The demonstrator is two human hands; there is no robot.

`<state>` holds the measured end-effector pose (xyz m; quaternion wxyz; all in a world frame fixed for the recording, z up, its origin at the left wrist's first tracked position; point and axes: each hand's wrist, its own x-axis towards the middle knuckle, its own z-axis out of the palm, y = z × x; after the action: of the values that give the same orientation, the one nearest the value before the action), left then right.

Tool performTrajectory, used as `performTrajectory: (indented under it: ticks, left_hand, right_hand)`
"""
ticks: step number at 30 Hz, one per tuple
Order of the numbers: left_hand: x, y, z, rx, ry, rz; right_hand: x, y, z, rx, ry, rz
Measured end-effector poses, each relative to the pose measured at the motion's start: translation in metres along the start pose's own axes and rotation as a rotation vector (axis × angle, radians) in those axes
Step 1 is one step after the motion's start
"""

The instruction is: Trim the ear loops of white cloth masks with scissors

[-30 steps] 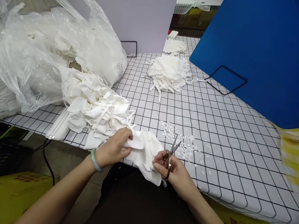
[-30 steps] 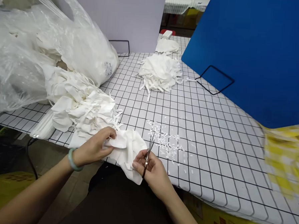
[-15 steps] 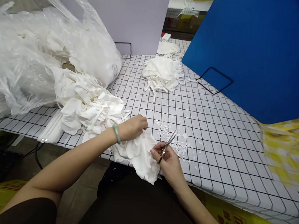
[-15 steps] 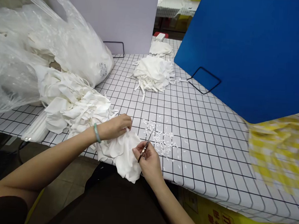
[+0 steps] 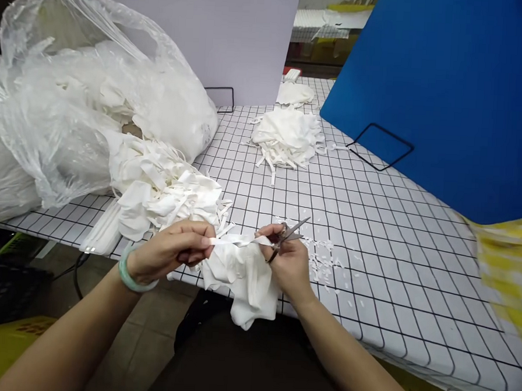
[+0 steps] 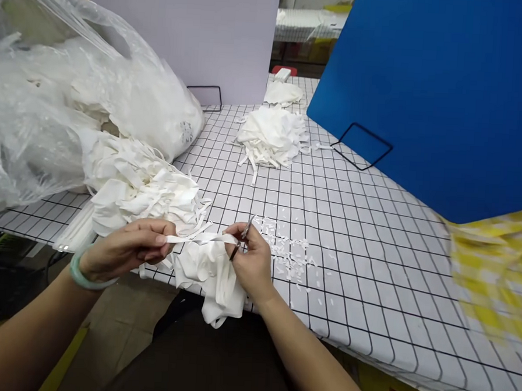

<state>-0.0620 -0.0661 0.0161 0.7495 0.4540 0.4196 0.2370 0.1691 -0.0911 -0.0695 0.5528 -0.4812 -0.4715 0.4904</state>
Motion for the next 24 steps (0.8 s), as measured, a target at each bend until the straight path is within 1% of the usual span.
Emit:
performTrajectory:
  ticks: [2, 3, 4, 5, 7, 8, 10, 12, 14, 17, 19, 21, 22, 23, 24]
  left_hand:
    - [0.002, -0.012, -0.003, 0.029, 0.098, 0.035]
    - [0.005, -0.017, 0.000, 0.062, 0.135, 0.072]
    - [0.010, -0.021, 0.006, 0.105, 0.146, 0.107]
    - [0.015, -0.025, 0.013, 0.149, 0.129, 0.132]
    - [0.026, -0.031, 0.030, 0.204, 0.060, 0.156]
    - [0.031, -0.033, 0.038, 0.218, 0.051, 0.166]
    - [0.037, -0.033, 0.048, 0.266, 0.109, 0.202]
    - [0.039, -0.029, 0.046, 0.302, 0.194, 0.236]
    - [0.040, -0.024, 0.036, 0.262, 0.248, 0.236]
    - [0.041, -0.019, 0.019, 0.186, 0.274, 0.176]
    - [0.043, -0.019, 0.015, 0.201, 0.232, 0.118]
    - [0.042, -0.023, 0.020, 0.209, 0.139, 0.097]
    - [0.042, -0.026, 0.026, 0.229, 0.102, 0.117]
    - [0.040, -0.030, 0.033, 0.276, 0.103, 0.164]
    - [0.039, -0.035, 0.040, 0.355, 0.154, 0.241]
  right_hand:
    - [0.005, -0.004, -0.006, -0.019, -0.052, -0.006]
    - [0.006, -0.007, -0.008, -0.044, -0.079, -0.008]
    - [0.008, -0.010, -0.008, -0.076, -0.100, -0.013]
    - [0.009, -0.013, -0.007, -0.113, -0.113, -0.023]
    - [0.010, -0.018, -0.004, -0.185, -0.118, -0.041]
    - [0.010, -0.020, -0.003, -0.211, -0.114, -0.046]
    - [0.011, -0.021, -0.004, -0.239, -0.112, -0.027]
    - [0.011, -0.019, -0.010, -0.228, -0.127, 0.034]
    - [0.010, -0.013, -0.018, -0.178, -0.149, 0.145]
    - [0.008, -0.006, -0.027, -0.053, -0.170, 0.297]
    - [0.007, -0.006, -0.027, 0.034, -0.188, 0.337]
    - [0.007, -0.010, -0.023, 0.100, -0.206, 0.355]
    - [0.008, -0.014, -0.020, 0.122, -0.208, 0.369]
    - [0.009, -0.017, -0.016, 0.132, -0.204, 0.380]
    - [0.010, -0.021, -0.013, 0.129, -0.193, 0.387]
